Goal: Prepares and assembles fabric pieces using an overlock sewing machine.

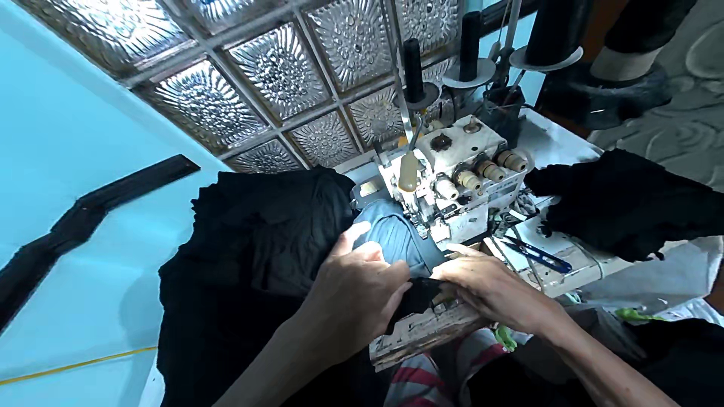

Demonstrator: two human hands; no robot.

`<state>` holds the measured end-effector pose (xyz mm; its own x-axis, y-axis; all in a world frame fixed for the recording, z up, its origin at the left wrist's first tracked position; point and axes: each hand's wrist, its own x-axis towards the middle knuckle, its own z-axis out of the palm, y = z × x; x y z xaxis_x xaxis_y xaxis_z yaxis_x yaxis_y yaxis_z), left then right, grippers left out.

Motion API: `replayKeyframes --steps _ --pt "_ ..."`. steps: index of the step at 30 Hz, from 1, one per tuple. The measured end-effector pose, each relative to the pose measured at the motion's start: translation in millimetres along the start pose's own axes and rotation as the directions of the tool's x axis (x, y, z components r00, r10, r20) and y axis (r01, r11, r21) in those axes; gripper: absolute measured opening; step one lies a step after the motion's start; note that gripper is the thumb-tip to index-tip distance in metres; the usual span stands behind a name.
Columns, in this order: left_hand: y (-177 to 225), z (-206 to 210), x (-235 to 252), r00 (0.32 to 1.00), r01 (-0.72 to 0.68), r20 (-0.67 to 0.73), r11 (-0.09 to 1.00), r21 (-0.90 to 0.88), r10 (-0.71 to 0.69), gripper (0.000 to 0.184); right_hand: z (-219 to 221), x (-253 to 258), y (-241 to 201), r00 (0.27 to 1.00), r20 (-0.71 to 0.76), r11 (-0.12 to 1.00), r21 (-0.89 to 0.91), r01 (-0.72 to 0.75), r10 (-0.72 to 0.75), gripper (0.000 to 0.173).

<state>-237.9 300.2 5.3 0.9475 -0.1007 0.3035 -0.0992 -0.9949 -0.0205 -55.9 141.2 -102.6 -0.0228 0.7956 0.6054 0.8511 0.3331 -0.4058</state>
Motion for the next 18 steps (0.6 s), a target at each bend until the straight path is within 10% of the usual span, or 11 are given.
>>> replayKeyframes --steps 18 --pt "-14.3 48.7 7.7 0.992 0.105 -0.064 0.992 -0.065 -0.109 0.037 21.3 12.3 21.2 0.988 -0.101 0.981 0.166 -0.098 0.116 0.023"
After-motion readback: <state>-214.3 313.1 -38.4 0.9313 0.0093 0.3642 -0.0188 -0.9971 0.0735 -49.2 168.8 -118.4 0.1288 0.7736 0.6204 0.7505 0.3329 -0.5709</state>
